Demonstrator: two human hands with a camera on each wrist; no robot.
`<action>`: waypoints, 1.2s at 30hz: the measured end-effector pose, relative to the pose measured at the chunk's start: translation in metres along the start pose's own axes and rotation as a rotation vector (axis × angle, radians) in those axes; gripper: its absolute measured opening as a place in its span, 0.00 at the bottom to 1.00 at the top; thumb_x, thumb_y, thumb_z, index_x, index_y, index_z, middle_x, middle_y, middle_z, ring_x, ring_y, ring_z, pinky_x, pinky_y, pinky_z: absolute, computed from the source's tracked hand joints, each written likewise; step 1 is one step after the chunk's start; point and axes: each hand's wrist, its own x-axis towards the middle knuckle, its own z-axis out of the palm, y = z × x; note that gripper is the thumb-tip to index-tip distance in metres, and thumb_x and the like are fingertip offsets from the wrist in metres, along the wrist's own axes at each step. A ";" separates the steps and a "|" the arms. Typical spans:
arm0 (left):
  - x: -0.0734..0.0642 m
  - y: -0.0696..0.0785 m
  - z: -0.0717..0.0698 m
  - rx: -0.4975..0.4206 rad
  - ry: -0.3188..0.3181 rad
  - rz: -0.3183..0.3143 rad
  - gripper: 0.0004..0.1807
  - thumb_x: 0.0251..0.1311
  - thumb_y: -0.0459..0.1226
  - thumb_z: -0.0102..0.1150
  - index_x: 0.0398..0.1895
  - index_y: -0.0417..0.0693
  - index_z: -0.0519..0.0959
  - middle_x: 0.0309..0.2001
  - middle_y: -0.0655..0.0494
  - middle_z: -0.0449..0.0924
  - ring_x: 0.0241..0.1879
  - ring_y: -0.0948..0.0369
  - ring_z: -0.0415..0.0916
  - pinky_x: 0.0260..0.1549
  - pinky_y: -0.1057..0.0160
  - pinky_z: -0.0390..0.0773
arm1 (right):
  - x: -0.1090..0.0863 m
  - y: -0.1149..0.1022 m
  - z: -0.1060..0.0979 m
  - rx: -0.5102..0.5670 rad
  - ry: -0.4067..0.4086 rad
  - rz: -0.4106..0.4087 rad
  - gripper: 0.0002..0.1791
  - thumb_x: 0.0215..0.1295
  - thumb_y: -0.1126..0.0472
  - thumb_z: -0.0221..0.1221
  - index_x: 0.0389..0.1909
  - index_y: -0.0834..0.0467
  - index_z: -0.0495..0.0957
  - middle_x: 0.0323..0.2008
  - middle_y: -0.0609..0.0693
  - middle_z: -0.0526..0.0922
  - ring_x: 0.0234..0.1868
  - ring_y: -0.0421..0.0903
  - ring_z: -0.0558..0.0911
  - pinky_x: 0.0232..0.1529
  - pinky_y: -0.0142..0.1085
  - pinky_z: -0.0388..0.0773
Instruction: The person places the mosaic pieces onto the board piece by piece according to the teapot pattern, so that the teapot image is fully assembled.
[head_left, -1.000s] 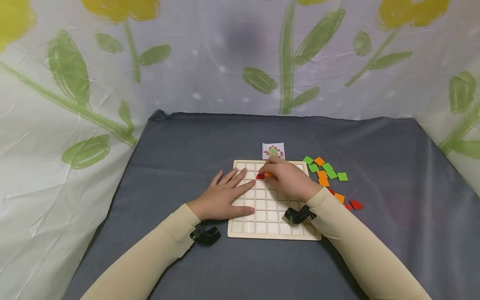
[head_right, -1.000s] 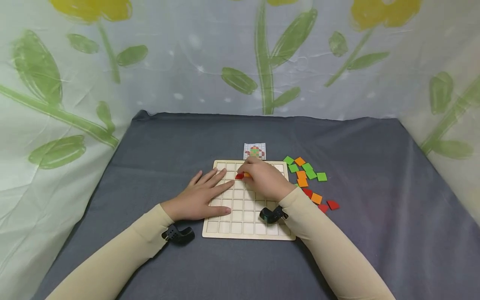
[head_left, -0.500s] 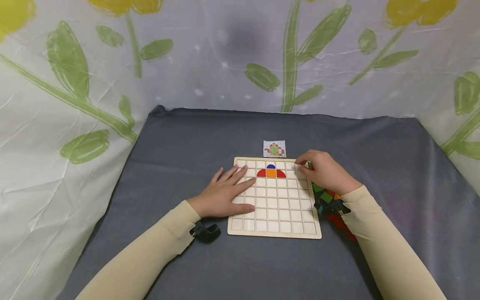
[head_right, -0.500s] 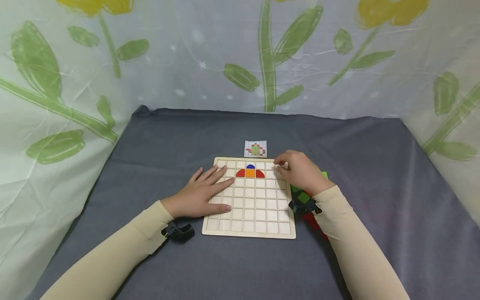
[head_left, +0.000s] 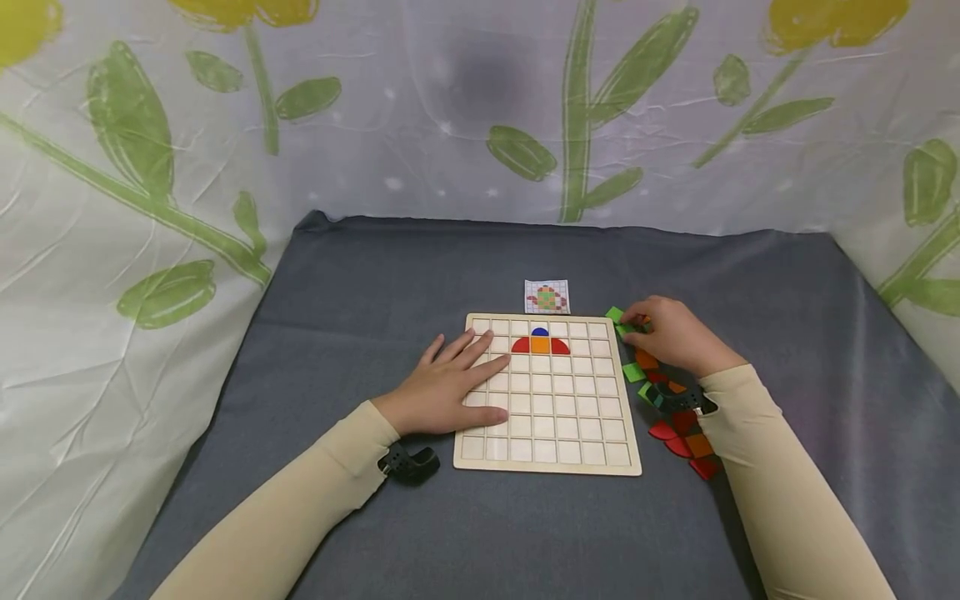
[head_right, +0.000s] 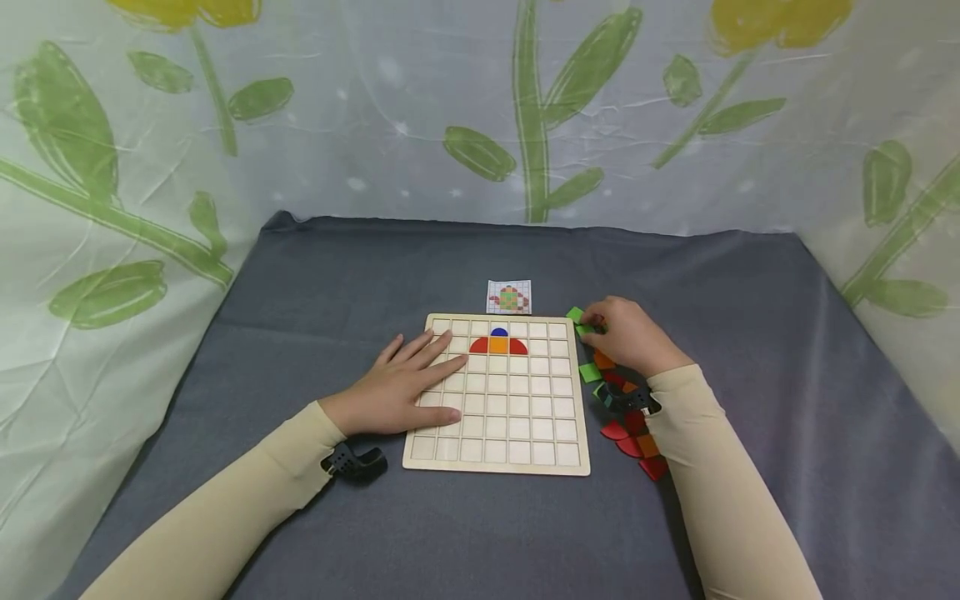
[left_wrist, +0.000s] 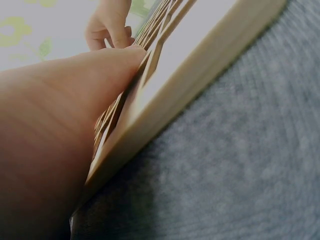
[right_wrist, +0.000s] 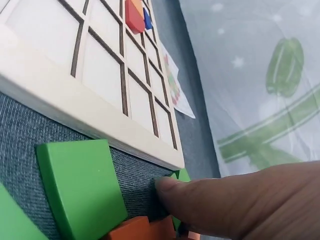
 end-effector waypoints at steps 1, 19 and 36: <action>0.000 0.000 0.000 -0.004 -0.001 -0.001 0.47 0.69 0.73 0.47 0.86 0.68 0.53 0.87 0.56 0.35 0.85 0.54 0.27 0.78 0.36 0.26 | 0.000 0.000 0.001 0.000 -0.003 0.006 0.14 0.70 0.64 0.67 0.52 0.67 0.86 0.50 0.64 0.84 0.50 0.60 0.82 0.50 0.56 0.82; 0.001 0.001 -0.001 -0.009 -0.015 -0.014 0.47 0.69 0.73 0.46 0.86 0.69 0.51 0.87 0.57 0.34 0.85 0.55 0.26 0.78 0.37 0.25 | -0.006 -0.011 0.004 -0.141 0.031 0.205 0.20 0.63 0.55 0.69 0.51 0.63 0.86 0.34 0.56 0.86 0.26 0.50 0.78 0.24 0.42 0.73; 0.002 0.000 0.001 0.015 -0.024 -0.034 0.48 0.68 0.75 0.44 0.86 0.72 0.49 0.86 0.60 0.31 0.85 0.58 0.23 0.78 0.40 0.23 | -0.011 -0.019 -0.004 -0.113 0.044 0.138 0.18 0.58 0.55 0.72 0.46 0.62 0.87 0.38 0.56 0.86 0.32 0.50 0.81 0.33 0.47 0.80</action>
